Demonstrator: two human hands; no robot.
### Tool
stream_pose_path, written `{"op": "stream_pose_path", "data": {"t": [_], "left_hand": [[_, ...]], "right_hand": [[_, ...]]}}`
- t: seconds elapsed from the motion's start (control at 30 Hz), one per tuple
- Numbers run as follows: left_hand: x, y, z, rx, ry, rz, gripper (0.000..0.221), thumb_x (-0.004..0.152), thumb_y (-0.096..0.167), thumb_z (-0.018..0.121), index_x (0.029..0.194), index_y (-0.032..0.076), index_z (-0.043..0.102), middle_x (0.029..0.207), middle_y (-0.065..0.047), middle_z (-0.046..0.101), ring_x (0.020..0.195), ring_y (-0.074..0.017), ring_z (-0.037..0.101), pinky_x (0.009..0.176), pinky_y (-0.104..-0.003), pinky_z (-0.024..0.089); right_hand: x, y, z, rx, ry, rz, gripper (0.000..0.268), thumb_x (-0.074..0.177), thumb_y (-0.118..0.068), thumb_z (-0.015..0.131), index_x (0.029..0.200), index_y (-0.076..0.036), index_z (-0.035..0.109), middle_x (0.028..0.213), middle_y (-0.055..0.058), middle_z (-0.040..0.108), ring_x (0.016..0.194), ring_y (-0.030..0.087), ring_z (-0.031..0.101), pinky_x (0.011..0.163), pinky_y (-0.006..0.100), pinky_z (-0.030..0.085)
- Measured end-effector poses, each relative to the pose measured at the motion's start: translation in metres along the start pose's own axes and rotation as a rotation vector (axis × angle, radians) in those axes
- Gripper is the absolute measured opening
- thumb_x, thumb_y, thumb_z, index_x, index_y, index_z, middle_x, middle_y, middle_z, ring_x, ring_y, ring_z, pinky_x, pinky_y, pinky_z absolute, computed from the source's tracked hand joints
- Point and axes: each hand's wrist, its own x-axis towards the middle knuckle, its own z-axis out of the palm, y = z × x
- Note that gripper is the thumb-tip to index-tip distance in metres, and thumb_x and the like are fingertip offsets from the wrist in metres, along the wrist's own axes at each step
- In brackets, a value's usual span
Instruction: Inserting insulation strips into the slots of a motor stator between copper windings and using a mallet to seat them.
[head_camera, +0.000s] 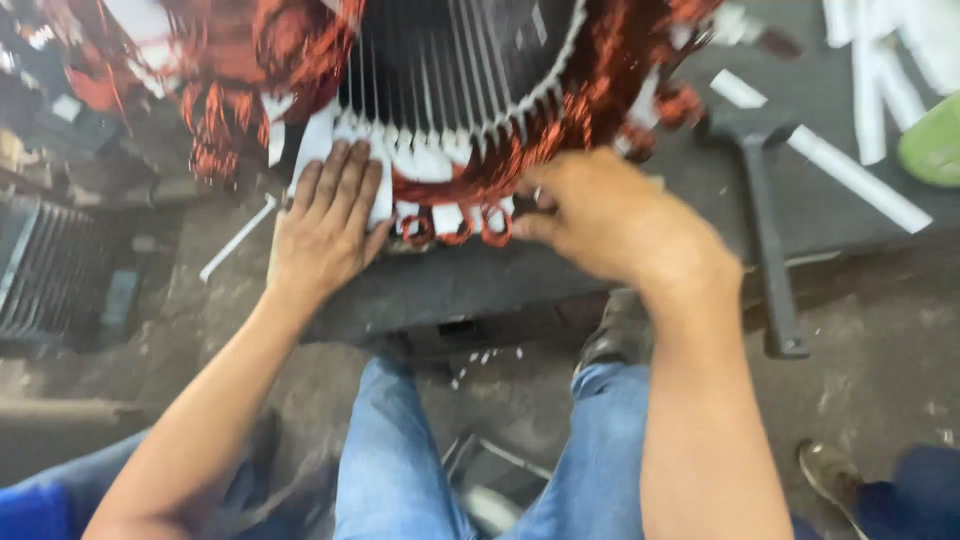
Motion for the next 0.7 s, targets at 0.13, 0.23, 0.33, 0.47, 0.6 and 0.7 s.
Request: {"op": "stream_pose_path", "data": {"t": [0.13, 0.23, 0.33, 0.47, 0.6, 0.7], "left_hand": [[0.003, 0.02, -0.021, 0.025, -0.086, -0.074, 0.07, 0.114, 0.056, 0.057, 0.155, 0.0, 0.065, 0.163, -0.018, 0.062, 0.156, -0.0328, 0.052, 0.132, -0.048, 0.036], [0.015, 0.033, -0.034, 0.039, -0.118, -0.055, 0.081, 0.114, 0.072, 0.049, 0.157, 0.004, 0.063, 0.167, -0.016, 0.058, 0.162, -0.0302, 0.043, 0.138, -0.048, 0.024], [0.034, 0.053, -0.04, 0.042, -0.114, 0.013, 0.087, 0.114, 0.082, 0.046, 0.159, 0.008, 0.061, 0.168, -0.015, 0.056, 0.162, -0.0282, 0.042, 0.139, -0.048, 0.021], [0.041, 0.072, -0.018, -0.174, -0.108, -0.117, 0.098, 0.107, 0.078, 0.056, 0.155, -0.008, 0.055, 0.151, -0.025, 0.065, 0.146, -0.0372, 0.057, 0.131, -0.05, 0.036], [0.025, 0.073, -0.001, -0.08, -0.133, -0.092, 0.094, 0.108, 0.077, 0.058, 0.159, -0.001, 0.052, 0.159, -0.02, 0.059, 0.15, -0.0344, 0.054, 0.13, -0.046, 0.038], [0.023, 0.08, 0.009, -0.186, -0.073, -0.164, 0.083, 0.113, 0.066, 0.063, 0.156, -0.004, 0.055, 0.156, -0.024, 0.06, 0.148, -0.0395, 0.055, 0.131, -0.051, 0.035]], "right_hand": [[-0.011, -0.003, -0.002, 0.065, -0.126, 0.118, 0.047, 0.1, -0.033, 0.074, 0.142, -0.013, 0.069, 0.129, 0.015, 0.077, 0.122, 0.038, 0.071, 0.102, 0.051, 0.053], [-0.014, -0.009, -0.008, 0.076, -0.101, 0.066, 0.034, 0.1, -0.031, 0.076, 0.126, -0.01, 0.073, 0.116, 0.014, 0.082, 0.112, 0.035, 0.075, 0.095, 0.048, 0.055], [-0.014, -0.017, -0.01, 0.09, -0.091, 0.03, 0.024, 0.099, -0.027, 0.077, 0.117, -0.011, 0.074, 0.11, 0.011, 0.084, 0.104, 0.031, 0.078, 0.09, 0.045, 0.055], [-0.01, -0.031, -0.012, 0.055, -0.132, 0.076, 0.024, 0.101, -0.026, 0.073, 0.121, -0.014, 0.076, 0.108, 0.009, 0.083, 0.098, 0.03, 0.077, 0.087, 0.045, 0.055], [-0.007, -0.037, -0.015, 0.054, -0.208, 0.195, 0.045, 0.102, -0.033, 0.071, 0.143, -0.016, 0.069, 0.124, 0.013, 0.08, 0.113, 0.03, 0.078, 0.095, 0.045, 0.058], [-0.004, -0.037, -0.013, 0.015, -0.176, 0.167, 0.047, 0.1, -0.032, 0.071, 0.144, -0.015, 0.069, 0.125, 0.013, 0.079, 0.115, 0.033, 0.075, 0.096, 0.049, 0.056]]}}
